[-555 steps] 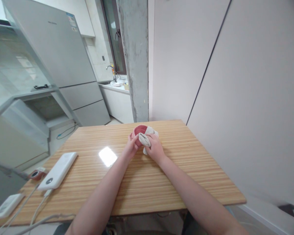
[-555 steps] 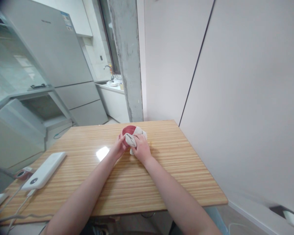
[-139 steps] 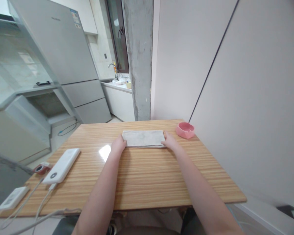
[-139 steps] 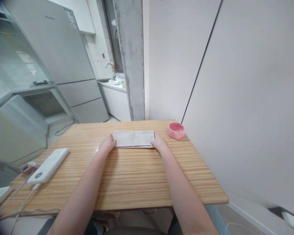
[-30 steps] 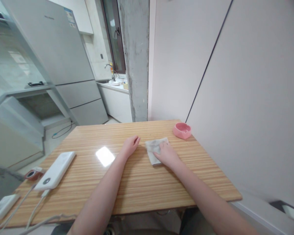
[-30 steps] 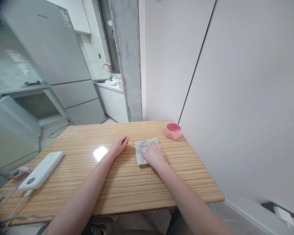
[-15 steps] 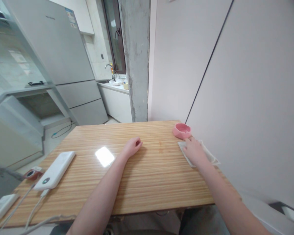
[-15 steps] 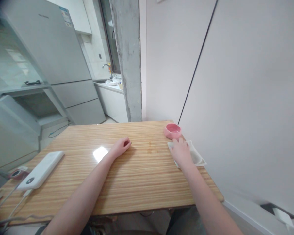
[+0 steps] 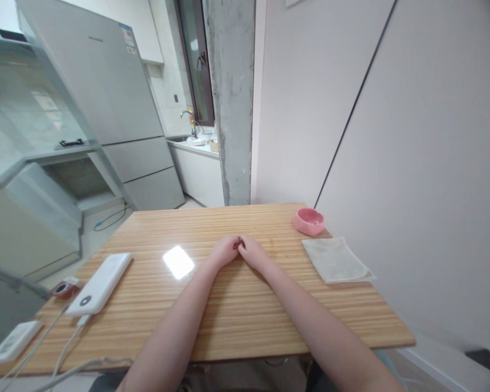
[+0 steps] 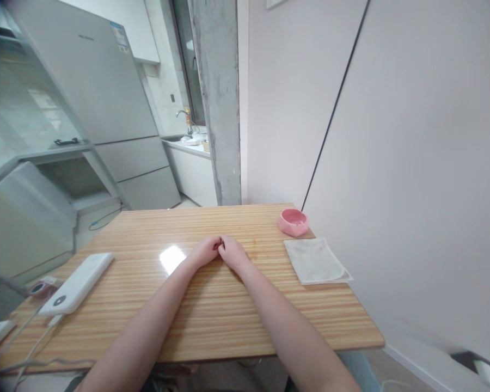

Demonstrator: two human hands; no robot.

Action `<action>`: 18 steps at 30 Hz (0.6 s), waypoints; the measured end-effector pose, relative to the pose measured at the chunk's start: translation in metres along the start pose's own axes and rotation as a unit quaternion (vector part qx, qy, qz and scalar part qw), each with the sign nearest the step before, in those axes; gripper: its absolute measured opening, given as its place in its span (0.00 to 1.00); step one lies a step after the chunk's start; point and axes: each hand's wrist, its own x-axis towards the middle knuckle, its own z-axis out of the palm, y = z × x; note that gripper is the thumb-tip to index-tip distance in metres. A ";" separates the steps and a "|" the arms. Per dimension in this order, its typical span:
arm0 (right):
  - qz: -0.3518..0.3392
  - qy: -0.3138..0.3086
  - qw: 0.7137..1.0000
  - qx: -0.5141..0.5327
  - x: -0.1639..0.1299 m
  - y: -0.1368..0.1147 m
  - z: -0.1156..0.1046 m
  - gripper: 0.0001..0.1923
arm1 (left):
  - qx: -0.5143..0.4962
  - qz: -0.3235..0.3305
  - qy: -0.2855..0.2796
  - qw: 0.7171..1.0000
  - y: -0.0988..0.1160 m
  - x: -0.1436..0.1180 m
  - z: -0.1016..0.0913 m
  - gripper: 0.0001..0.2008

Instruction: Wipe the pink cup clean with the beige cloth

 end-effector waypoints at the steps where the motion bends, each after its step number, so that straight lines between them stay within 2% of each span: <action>1: 0.001 0.003 1.000 0.009 0.000 0.003 0.001 0.13 | 0.006 -0.005 -0.002 1.000 0.001 -0.001 0.000 0.07; 18: 0.020 -0.001 1.000 0.013 -0.003 -0.004 -0.002 0.12 | 0.015 -0.017 -0.003 1.000 0.000 0.000 0.004 0.07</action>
